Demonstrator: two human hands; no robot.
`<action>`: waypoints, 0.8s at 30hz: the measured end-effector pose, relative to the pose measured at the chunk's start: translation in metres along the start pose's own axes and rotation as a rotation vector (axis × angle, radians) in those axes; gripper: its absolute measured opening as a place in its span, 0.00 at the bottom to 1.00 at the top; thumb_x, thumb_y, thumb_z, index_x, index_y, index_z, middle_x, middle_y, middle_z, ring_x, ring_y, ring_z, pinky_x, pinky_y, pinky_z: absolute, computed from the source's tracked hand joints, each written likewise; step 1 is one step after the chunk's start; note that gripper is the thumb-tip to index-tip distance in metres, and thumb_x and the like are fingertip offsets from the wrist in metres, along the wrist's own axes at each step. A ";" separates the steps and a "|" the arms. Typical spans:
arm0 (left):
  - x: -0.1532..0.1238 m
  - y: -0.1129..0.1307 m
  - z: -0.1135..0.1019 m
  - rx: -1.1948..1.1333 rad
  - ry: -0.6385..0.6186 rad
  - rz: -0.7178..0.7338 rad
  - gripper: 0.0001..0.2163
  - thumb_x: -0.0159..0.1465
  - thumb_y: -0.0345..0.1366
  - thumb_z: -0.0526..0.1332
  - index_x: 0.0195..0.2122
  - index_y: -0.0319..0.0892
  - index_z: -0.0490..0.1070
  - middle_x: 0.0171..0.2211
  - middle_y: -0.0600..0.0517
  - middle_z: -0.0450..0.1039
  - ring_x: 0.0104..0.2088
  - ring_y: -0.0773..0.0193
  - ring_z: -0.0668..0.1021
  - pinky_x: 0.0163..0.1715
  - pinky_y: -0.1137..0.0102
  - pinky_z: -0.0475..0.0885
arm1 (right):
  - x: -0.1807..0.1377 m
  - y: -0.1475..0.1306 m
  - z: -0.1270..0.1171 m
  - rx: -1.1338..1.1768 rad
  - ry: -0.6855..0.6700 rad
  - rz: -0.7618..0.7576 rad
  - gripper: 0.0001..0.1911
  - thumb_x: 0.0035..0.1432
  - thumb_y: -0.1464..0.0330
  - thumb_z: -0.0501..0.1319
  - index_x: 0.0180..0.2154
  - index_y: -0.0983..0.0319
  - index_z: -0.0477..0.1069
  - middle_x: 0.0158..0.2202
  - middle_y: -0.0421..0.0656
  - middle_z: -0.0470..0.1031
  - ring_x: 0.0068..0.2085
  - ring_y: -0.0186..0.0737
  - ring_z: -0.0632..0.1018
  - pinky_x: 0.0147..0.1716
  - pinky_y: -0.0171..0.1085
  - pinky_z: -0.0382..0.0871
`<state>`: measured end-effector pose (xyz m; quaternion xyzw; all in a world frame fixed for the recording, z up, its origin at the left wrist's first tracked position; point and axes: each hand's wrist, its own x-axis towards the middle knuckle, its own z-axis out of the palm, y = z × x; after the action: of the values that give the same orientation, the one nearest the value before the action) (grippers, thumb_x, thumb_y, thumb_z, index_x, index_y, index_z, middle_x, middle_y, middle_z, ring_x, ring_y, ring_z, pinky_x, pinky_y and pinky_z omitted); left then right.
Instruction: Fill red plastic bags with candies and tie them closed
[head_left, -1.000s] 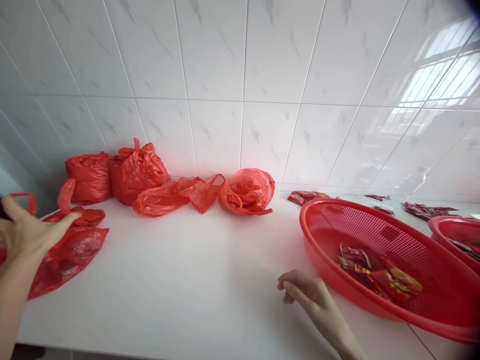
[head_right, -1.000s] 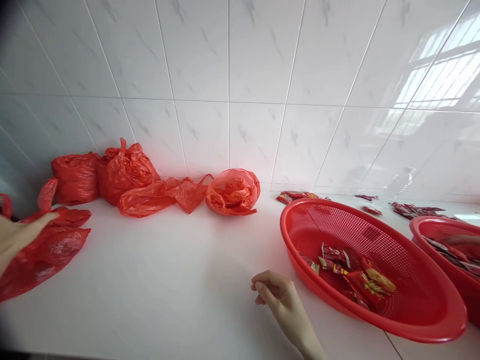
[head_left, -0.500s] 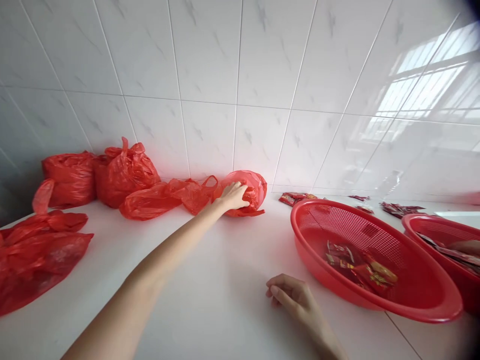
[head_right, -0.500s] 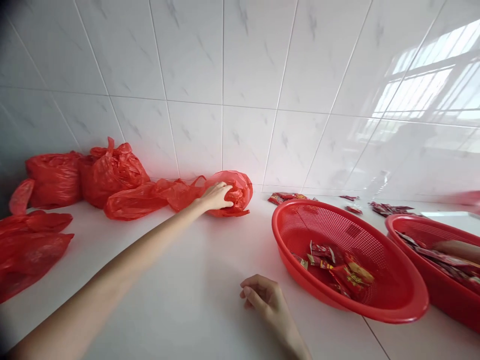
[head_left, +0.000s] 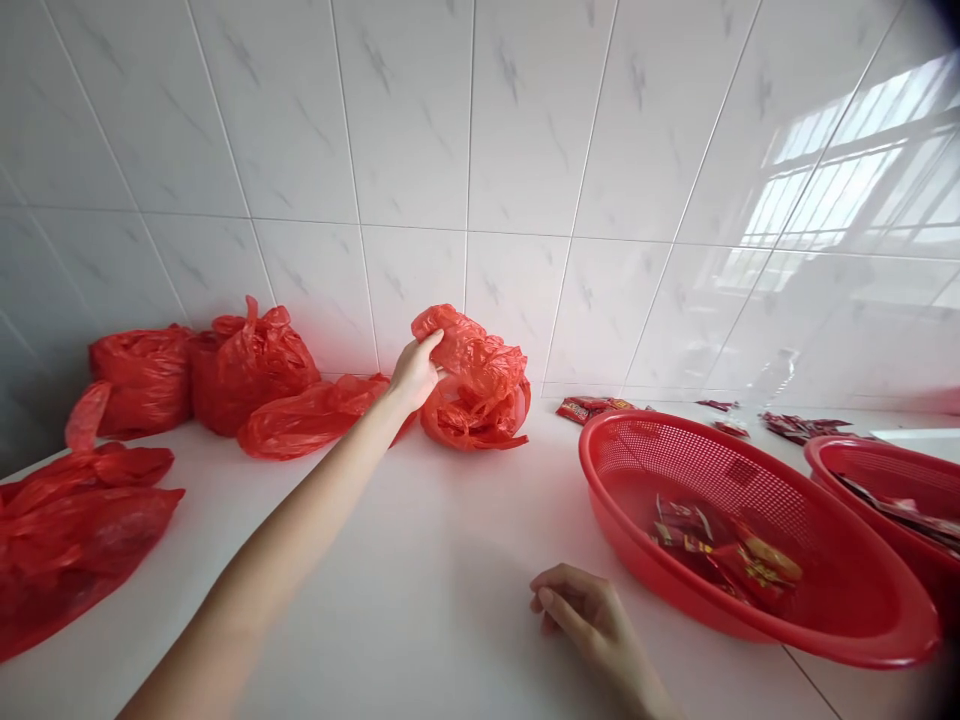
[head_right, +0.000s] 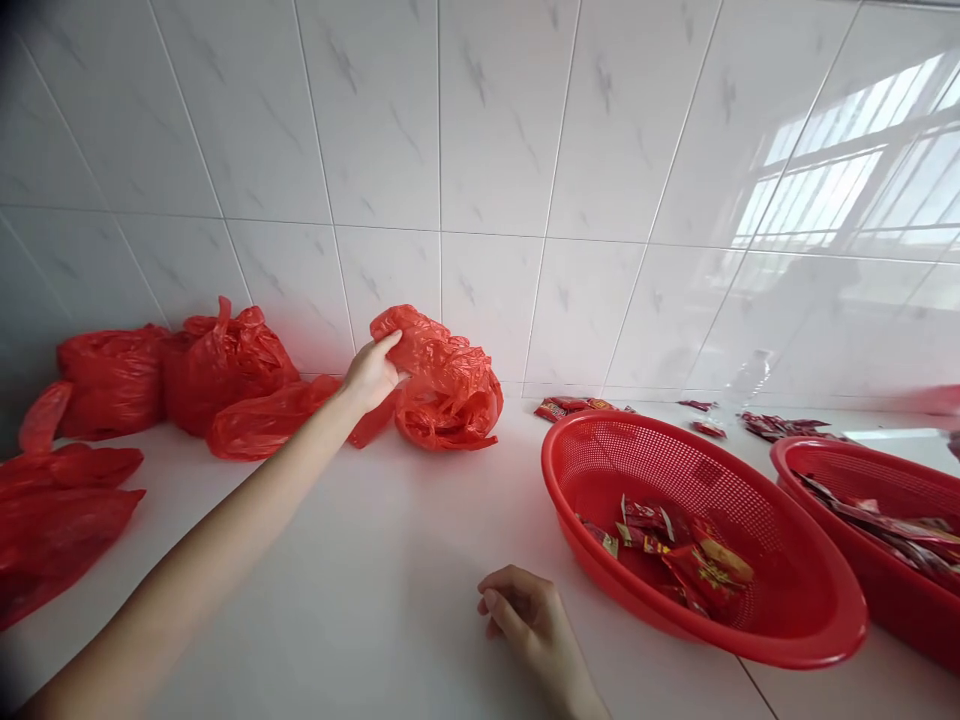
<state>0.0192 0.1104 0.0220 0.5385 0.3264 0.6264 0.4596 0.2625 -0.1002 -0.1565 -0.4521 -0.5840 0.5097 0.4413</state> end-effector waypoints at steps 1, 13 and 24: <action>-0.009 0.004 0.000 -0.130 -0.032 -0.031 0.12 0.62 0.41 0.61 0.42 0.39 0.71 0.40 0.45 0.78 0.41 0.59 0.79 0.40 0.66 0.73 | 0.000 -0.001 -0.001 0.007 0.011 -0.010 0.21 0.58 0.50 0.63 0.35 0.63 0.77 0.31 0.46 0.77 0.30 0.40 0.76 0.33 0.39 0.71; -0.117 -0.009 -0.001 -0.336 -0.336 -0.315 0.02 0.54 0.31 0.64 0.26 0.41 0.71 0.28 0.53 0.76 0.30 0.63 0.76 0.32 0.69 0.71 | 0.020 -0.048 -0.012 0.519 0.108 -0.080 0.32 0.66 0.47 0.51 0.64 0.55 0.56 0.53 0.53 0.74 0.36 0.47 0.81 0.33 0.45 0.75; -0.131 0.017 -0.014 0.647 -1.197 0.008 0.05 0.53 0.29 0.63 0.30 0.43 0.77 0.43 0.49 0.79 0.51 0.49 0.74 0.55 0.59 0.65 | 0.031 -0.063 -0.010 0.533 0.311 -0.277 0.22 0.51 0.68 0.71 0.48 0.55 0.71 0.36 0.38 0.77 0.31 0.34 0.76 0.31 0.33 0.73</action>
<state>0.0010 -0.0159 -0.0149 0.9038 0.1847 0.0931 0.3746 0.2613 -0.0729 -0.0908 -0.3097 -0.4119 0.5047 0.6926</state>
